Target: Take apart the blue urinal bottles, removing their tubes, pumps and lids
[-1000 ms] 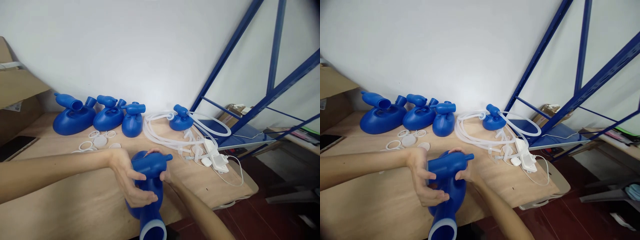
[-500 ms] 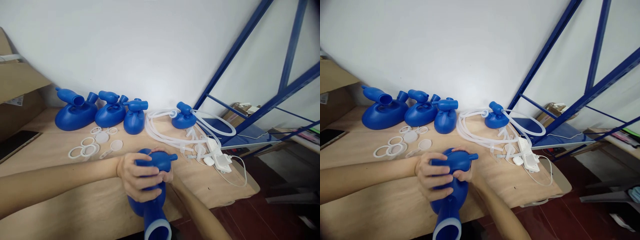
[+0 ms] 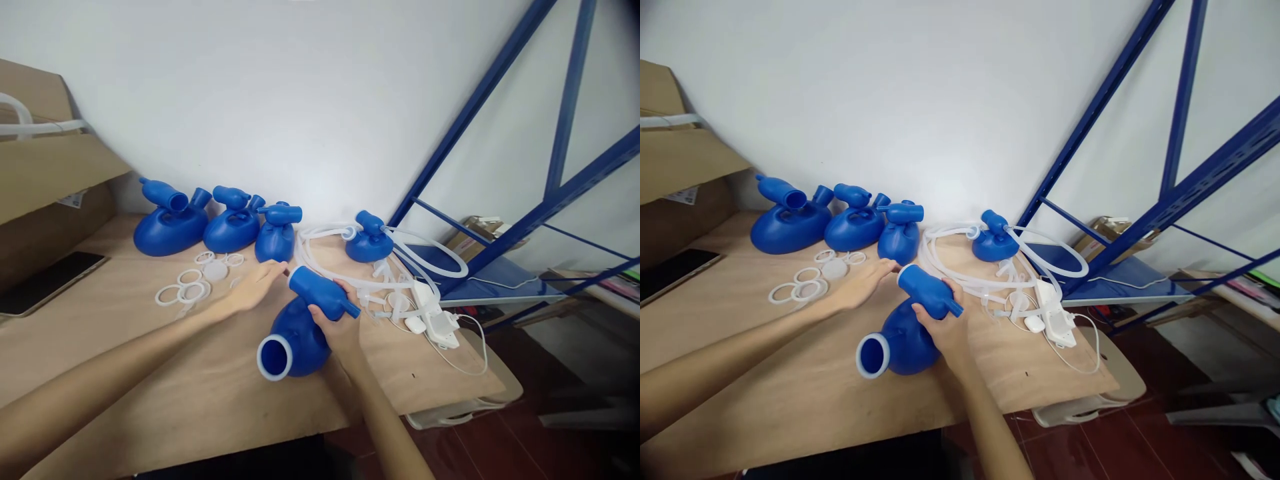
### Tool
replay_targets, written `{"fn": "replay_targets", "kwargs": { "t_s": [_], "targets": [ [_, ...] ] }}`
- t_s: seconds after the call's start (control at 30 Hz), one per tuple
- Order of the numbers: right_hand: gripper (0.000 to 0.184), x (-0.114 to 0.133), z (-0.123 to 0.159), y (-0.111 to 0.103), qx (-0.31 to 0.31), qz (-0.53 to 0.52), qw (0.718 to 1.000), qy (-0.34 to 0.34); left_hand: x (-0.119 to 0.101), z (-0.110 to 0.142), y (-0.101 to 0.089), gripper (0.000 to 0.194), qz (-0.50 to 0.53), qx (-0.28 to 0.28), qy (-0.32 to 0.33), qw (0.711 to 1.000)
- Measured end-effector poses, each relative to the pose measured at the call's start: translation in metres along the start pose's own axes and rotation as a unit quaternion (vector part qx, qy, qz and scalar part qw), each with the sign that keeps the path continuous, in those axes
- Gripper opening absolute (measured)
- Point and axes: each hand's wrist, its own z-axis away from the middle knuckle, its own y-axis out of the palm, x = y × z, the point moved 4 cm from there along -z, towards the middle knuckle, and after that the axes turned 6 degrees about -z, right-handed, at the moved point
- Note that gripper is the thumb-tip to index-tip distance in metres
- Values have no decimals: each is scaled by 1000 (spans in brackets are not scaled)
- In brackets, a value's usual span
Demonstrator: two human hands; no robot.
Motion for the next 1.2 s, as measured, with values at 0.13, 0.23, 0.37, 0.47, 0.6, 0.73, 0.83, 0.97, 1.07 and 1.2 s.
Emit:
{"fn": "replay_targets", "kwargs": {
  "t_s": [0.13, 0.23, 0.37, 0.47, 0.6, 0.73, 0.83, 0.97, 1.07, 1.2],
  "targets": [
    [76, 0, 8, 3, -44, 1, 997, 56, 59, 33, -54, 53, -149, 4, -52, 987],
    [83, 2, 12, 11, -92, 2, 991, 97, 107, 68, -83, 54, -227, 8, -121, 966],
    [89, 13, 16, 27, -162, 34, 981, 106, 148, 104, -89, 57, -272, 27, -155, 949],
    [84, 23, 24, 36, -142, 81, 982, 99, 161, 113, -81, 47, -288, 29, -157, 944],
    [71, 26, 28, 26, -31, 96, 992, 73, 167, 111, -79, 29, -301, 2, -147, 942],
    [79, 7, 17, 2, 113, 23, 990, 82, 174, 111, -86, 27, -305, -13, -134, 943],
    [82, -11, 9, -2, 204, -18, 973, 109, 179, 113, -92, 38, -319, -22, -141, 937],
    [85, -21, 7, 11, 152, 1, 987, 51, 161, 108, -95, 55, -296, -61, -109, 947],
    [82, -18, 11, 21, 89, 54, 994, 17, 124, 97, -88, 56, -258, -73, -58, 962],
    [83, -11, 14, 16, 89, 85, 992, 30, 60, 82, -63, 53, -192, -9, 30, 981]
  ]
}}
